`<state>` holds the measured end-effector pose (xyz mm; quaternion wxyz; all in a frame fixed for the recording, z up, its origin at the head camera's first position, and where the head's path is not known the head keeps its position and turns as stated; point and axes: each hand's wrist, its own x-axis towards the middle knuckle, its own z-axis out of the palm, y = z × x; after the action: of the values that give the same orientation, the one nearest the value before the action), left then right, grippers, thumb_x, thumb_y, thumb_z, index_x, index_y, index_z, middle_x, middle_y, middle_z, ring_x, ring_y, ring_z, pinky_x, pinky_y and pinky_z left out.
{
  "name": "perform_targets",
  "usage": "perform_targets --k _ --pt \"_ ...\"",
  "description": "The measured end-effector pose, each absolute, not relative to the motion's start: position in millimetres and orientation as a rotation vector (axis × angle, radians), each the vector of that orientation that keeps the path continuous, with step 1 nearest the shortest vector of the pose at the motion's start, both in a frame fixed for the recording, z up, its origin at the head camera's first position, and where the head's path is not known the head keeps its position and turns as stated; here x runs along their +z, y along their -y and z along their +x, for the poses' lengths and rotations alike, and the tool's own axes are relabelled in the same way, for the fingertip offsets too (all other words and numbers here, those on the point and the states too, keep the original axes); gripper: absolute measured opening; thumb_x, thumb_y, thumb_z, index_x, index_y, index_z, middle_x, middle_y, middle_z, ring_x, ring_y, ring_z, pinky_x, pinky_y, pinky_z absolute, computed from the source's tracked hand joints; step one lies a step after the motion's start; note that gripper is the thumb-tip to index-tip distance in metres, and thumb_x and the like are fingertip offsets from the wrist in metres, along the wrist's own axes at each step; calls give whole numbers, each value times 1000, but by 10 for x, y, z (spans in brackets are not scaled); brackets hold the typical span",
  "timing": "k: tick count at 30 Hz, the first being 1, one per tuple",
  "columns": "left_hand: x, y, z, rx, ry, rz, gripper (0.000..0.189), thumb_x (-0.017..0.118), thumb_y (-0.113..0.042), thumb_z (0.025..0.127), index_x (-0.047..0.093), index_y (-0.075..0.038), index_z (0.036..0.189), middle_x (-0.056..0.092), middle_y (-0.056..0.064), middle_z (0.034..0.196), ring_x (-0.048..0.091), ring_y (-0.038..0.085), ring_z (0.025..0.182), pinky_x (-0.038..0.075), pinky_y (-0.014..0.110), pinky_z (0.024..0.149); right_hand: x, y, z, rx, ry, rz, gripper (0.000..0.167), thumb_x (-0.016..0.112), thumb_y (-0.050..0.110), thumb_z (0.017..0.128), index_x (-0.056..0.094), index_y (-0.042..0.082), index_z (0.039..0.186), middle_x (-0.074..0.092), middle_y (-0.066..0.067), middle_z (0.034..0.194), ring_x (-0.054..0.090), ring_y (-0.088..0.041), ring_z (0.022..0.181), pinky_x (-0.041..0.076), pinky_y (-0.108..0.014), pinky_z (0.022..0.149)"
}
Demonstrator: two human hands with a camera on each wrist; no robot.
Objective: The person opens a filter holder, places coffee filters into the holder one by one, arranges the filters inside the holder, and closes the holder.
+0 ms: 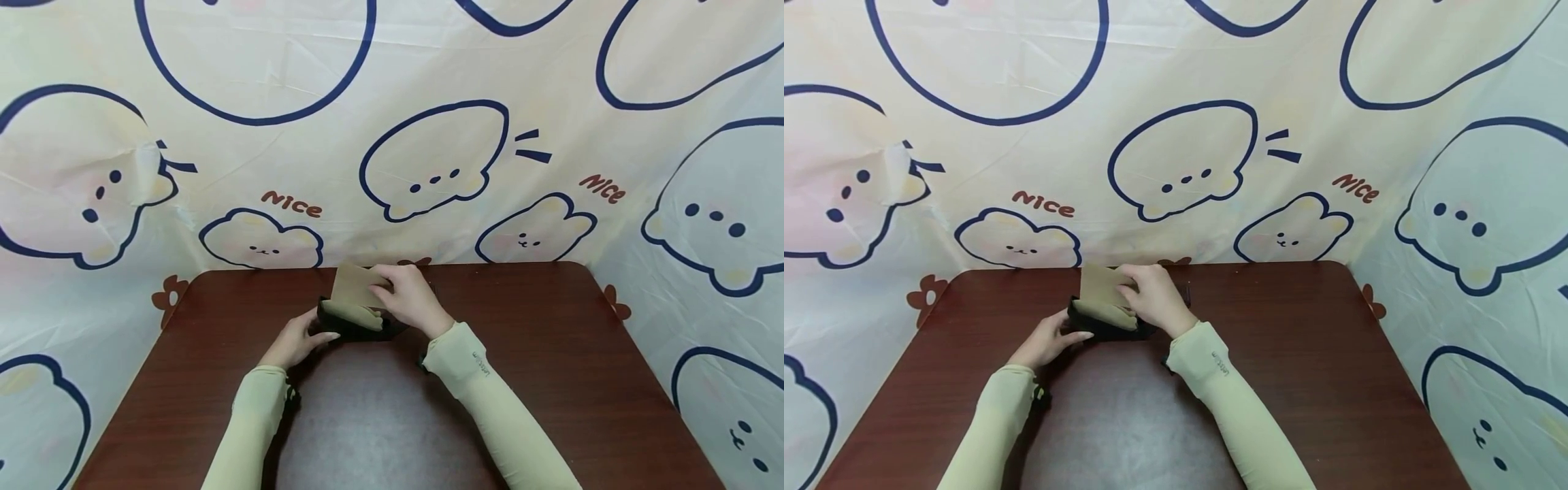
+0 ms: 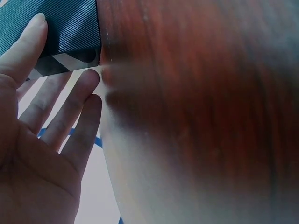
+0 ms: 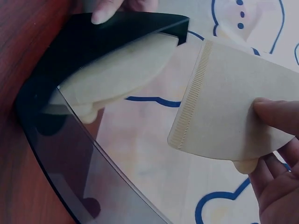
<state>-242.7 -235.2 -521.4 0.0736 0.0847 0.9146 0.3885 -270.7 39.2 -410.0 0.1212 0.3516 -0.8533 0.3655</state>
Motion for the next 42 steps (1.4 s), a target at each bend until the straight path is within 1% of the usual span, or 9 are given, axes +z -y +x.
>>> perform_targets --k 1,4,6,10,15,20,27,36,42 --pt "-5213 2350 -2428 1169 -2750 253 72 76 -41 94 46 -20 157 68 11 134 62 29 123 49 54 103 -4114 -367 -2709 1068 2496 1029 5 73 9 96 72 12 93 64 2 75 49 -10 63 41 -24 64" --pt "-5209 2347 -2429 1179 -2747 252 70 77 -39 94 48 -21 155 70 10 127 67 27 106 52 50 95 -4161 -289 -2723 1066 2506 1037 5 74 8 96 74 14 96 69 3 81 52 -8 66 43 -23 66" --pt "-5207 2344 -2432 1183 -2749 257 69 77 -37 94 49 -21 155 71 9 125 66 24 99 52 47 92 -4192 -242 -2734 1063 2512 1037 6 75 8 95 76 14 97 73 3 86 56 -7 69 46 -23 69" --pt "-5205 2342 -2436 1179 -2748 265 67 77 -36 95 49 -21 154 71 8 123 64 21 97 52 46 91 -4250 -171 -2743 1064 2531 1034 9 76 8 94 79 13 101 78 1 96 65 -8 76 53 -26 76" --pt "-5201 2346 -2442 1185 -2732 262 63 76 -34 95 51 -21 152 71 7 115 62 19 86 52 40 83 -4320 -116 -2759 1027 2559 1040 9 76 8 94 79 12 102 79 -1 100 71 -11 86 56 -30 82" --pt "-5200 2350 -2448 1181 -2743 263 64 76 -35 95 50 -21 152 71 7 118 63 20 89 51 41 85 -4383 -83 -2776 999 2597 1027 8 77 9 94 79 13 101 79 1 98 70 -11 85 55 -29 82" --pt "-5217 2350 -2442 1167 -2756 272 71 76 -37 95 46 -21 157 71 9 128 65 22 104 53 48 95 -4457 -81 -2776 1047 2624 1005 7 77 10 94 79 13 99 78 1 97 69 -12 85 55 -29 82" --pt "-5202 2335 -2439 1158 -2761 253 67 77 -37 94 49 -21 153 72 7 118 63 20 93 52 43 88 -4582 -59 -2792 1061 2670 1007 5 75 12 96 76 15 99 74 2 91 61 -10 76 50 -26 74" --pt "-5201 2326 -2434 1166 -2759 253 65 77 -37 94 51 -20 151 72 7 118 62 19 88 50 40 85 -4640 -34 -2782 1075 2702 962 8 76 13 96 74 17 102 76 2 96 64 -11 80 52 -28 77"
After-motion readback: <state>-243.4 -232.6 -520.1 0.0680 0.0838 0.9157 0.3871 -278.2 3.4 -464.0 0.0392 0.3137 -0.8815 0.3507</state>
